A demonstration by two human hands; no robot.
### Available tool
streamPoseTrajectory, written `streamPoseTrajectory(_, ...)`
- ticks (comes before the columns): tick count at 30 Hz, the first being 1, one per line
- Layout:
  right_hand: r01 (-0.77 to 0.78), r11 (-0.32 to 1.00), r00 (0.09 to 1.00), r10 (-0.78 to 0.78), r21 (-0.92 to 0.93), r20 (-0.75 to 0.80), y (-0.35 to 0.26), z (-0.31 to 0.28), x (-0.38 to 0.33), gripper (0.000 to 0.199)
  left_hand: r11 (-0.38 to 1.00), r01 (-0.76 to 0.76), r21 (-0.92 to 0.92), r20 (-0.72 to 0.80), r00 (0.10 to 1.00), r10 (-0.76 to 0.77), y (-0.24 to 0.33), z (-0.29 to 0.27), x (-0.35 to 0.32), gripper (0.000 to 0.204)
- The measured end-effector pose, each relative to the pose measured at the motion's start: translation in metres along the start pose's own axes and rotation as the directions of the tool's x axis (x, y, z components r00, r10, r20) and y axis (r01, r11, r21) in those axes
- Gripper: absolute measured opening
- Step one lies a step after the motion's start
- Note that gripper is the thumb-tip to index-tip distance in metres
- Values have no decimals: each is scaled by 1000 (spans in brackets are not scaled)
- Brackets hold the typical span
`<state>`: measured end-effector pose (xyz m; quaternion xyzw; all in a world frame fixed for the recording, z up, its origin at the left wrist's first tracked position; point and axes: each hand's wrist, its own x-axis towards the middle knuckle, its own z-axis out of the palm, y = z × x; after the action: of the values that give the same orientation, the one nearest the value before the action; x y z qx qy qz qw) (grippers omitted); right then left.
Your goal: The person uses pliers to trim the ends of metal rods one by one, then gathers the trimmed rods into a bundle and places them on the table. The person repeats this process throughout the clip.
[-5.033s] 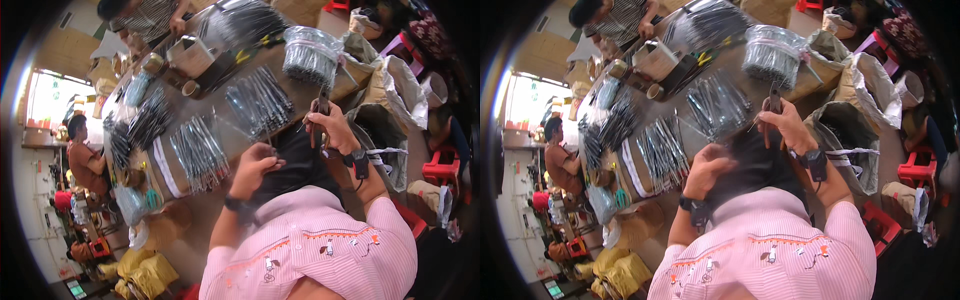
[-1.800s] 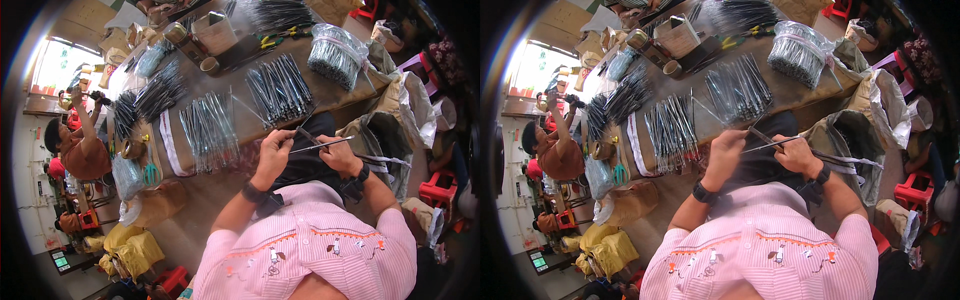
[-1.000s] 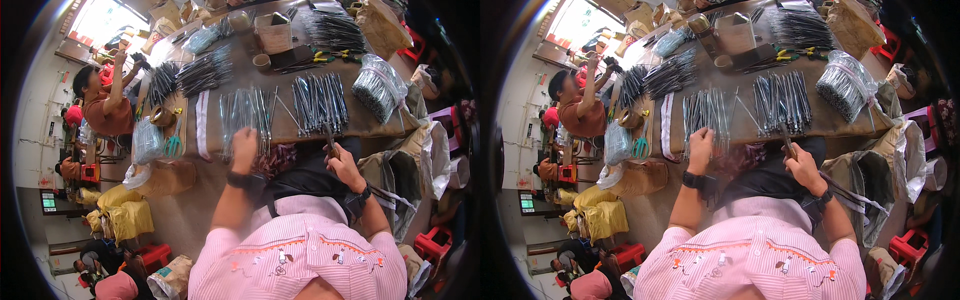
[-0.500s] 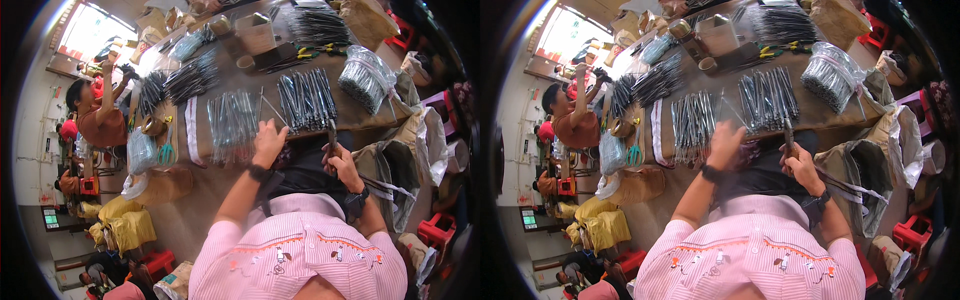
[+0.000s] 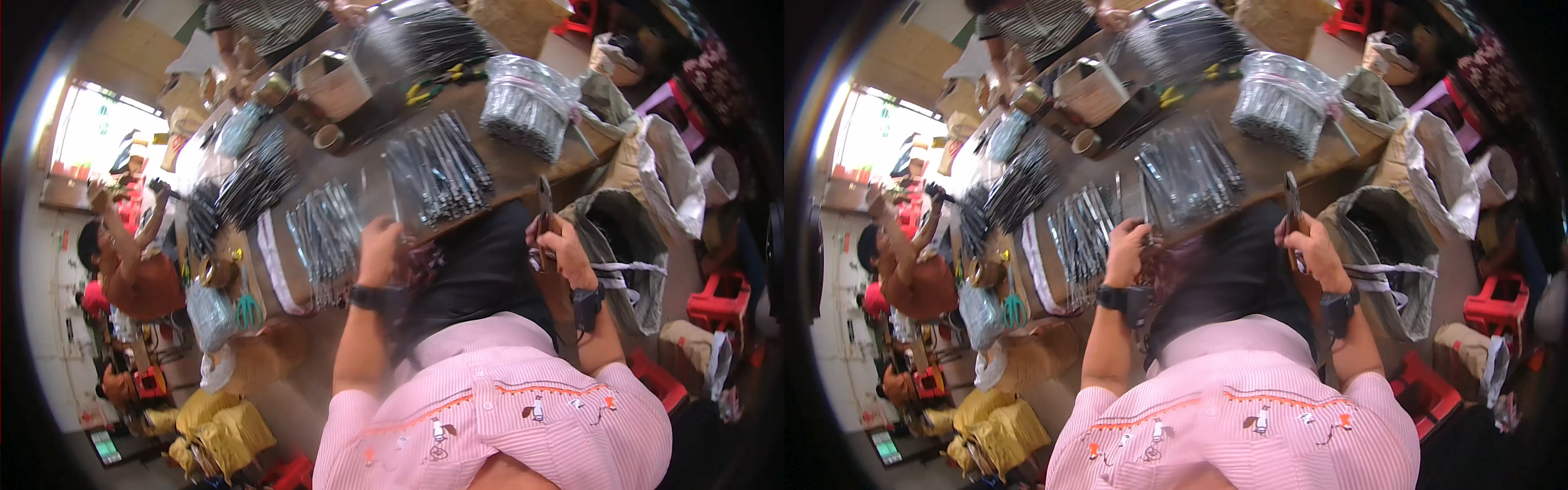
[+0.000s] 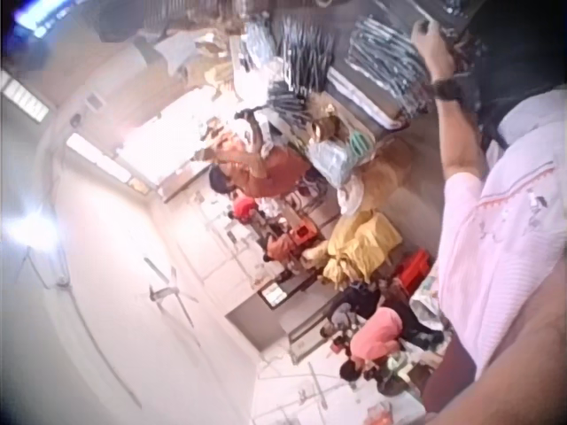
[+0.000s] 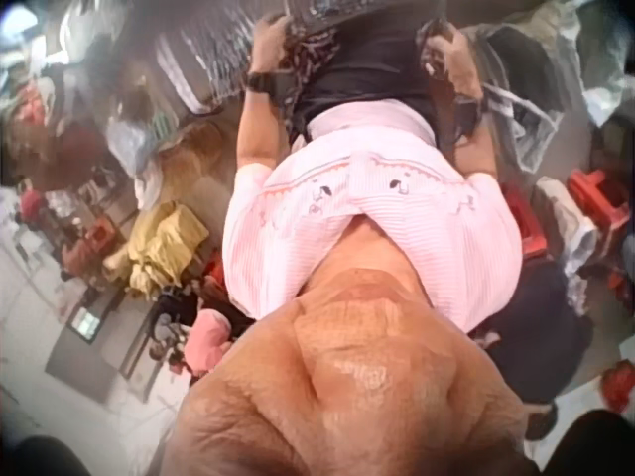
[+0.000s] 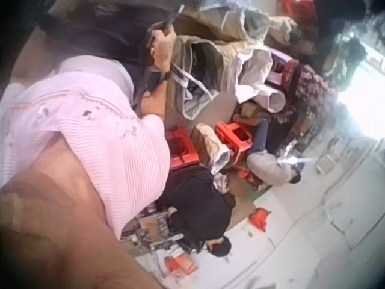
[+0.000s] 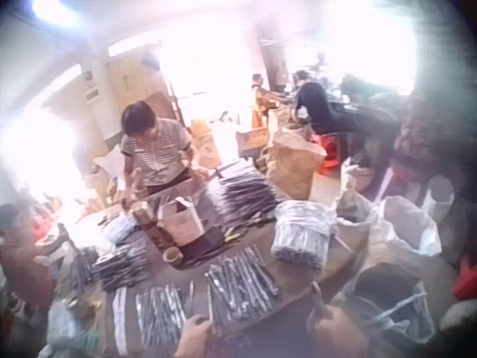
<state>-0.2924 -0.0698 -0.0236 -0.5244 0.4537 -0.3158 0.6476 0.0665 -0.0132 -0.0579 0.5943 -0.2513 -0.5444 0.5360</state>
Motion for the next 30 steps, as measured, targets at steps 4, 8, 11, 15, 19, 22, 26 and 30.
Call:
streamPoseTrajectory(4,74,795,996,-34,602,-78,1,-35,25,25,1000,14,-15,-7,1000,-15,17,3,-9,16)
streamPoseTrajectory(8,165,620,985,-63,767,-161,-6,-58,43,20,922,179,-345,-9,981,-194,37,3,-38,21)
streamPoseTrajectory(11,213,755,968,-77,621,-239,-16,-67,64,18,925,156,-346,-7,986,-169,41,0,-61,24)
streamPoseTrajectory(15,192,981,910,-193,-41,-368,-31,-81,107,15,926,127,-357,-33,988,-148,40,-1,-73,24)
streamPoseTrajectory(19,117,794,791,-438,-597,-427,-33,-89,153,28,922,116,-369,7,992,-123,41,5,-76,20)
streamPoseTrajectory(22,56,685,743,-515,-727,-428,-29,-91,177,38,928,104,-359,43,995,-95,39,10,-78,19)
streamPoseTrajectory(26,124,899,823,-330,-420,-463,-23,-96,181,43,928,132,-349,66,991,-117,36,6,-80,18)
streamPoseTrajectory(30,204,965,863,-257,-165,-436,-26,-102,156,32,923,129,-362,58,992,-115,34,-4,-84,19)
